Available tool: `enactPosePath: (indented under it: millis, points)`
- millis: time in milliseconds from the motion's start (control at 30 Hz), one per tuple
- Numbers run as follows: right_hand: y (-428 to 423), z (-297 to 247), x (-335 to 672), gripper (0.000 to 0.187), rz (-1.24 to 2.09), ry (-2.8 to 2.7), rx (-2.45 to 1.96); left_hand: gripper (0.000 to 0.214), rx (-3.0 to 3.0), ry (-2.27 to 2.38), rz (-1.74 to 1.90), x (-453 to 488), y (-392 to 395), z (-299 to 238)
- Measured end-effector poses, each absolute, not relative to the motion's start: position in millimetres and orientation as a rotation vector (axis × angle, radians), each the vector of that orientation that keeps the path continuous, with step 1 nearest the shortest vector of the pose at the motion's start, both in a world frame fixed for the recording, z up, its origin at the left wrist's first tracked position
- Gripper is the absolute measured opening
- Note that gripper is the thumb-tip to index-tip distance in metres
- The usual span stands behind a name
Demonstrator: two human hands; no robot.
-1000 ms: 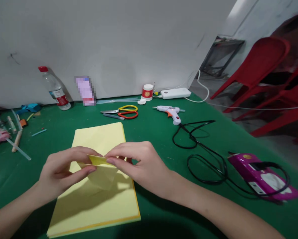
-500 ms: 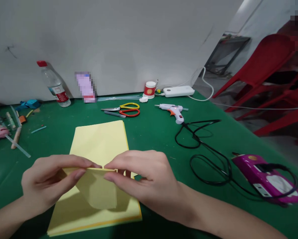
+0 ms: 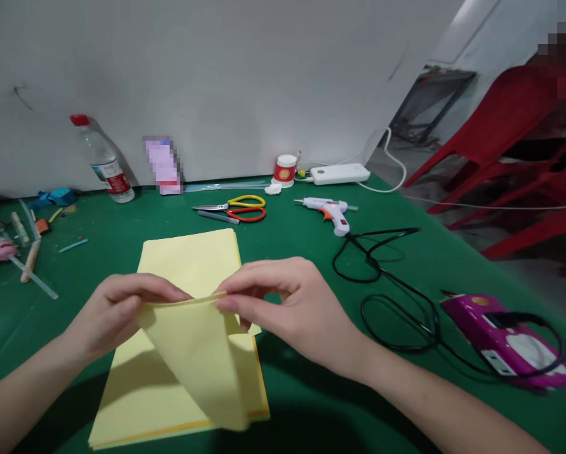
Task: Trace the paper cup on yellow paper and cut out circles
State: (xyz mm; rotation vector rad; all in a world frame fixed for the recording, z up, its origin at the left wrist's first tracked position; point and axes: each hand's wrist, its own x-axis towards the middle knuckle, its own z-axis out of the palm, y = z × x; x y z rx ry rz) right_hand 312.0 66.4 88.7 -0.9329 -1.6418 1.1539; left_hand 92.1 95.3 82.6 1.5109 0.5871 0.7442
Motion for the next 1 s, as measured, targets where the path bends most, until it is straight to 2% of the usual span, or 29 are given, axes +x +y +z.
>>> enactPosePath:
  millis: [67, 133, 333, 533, 633, 733, 1000]
  points:
    - [68.4, 88.2, 310.9, 0.007, 1.156, -1.615, -0.993, 0.043, 1.389, 0.556, 0.612, 90.7, 101.4, 80.3]
    - [68.8, 86.7, 308.8, 0.008, 1.138, -1.629, -1.066, 0.053, 1.333, 0.584, 0.52, 89.9, 104.1, 80.6]
    - [69.2, 83.1, 306.7, 0.015, 1.264, -1.605, -1.12, 0.025, 1.717, 0.881, 0.154, 91.5, 100.7, 92.1]
    - [74.1, 81.8, 310.7, 0.02, 1.284, -1.544, -1.098, 0.032, 1.637, 0.884, 0.168, 93.4, 103.4, 91.8]
    - [78.3, 78.9, 310.7, 0.02, 1.183, -1.545, -1.177, 0.035, 1.564, 0.929, 0.021, 95.1, 105.5, 86.9]
    - [85.5, 73.8, 310.4, 0.017, 1.035, -1.571, -1.211, 0.037, 1.534, 0.947, 0.026, 96.3, 107.8, 81.1]
    - [98.6, 54.1, 309.8, 0.018, 0.96, -1.612, -1.219, 0.023, 1.275, 0.892, 0.034, 92.4, 119.4, 71.5]
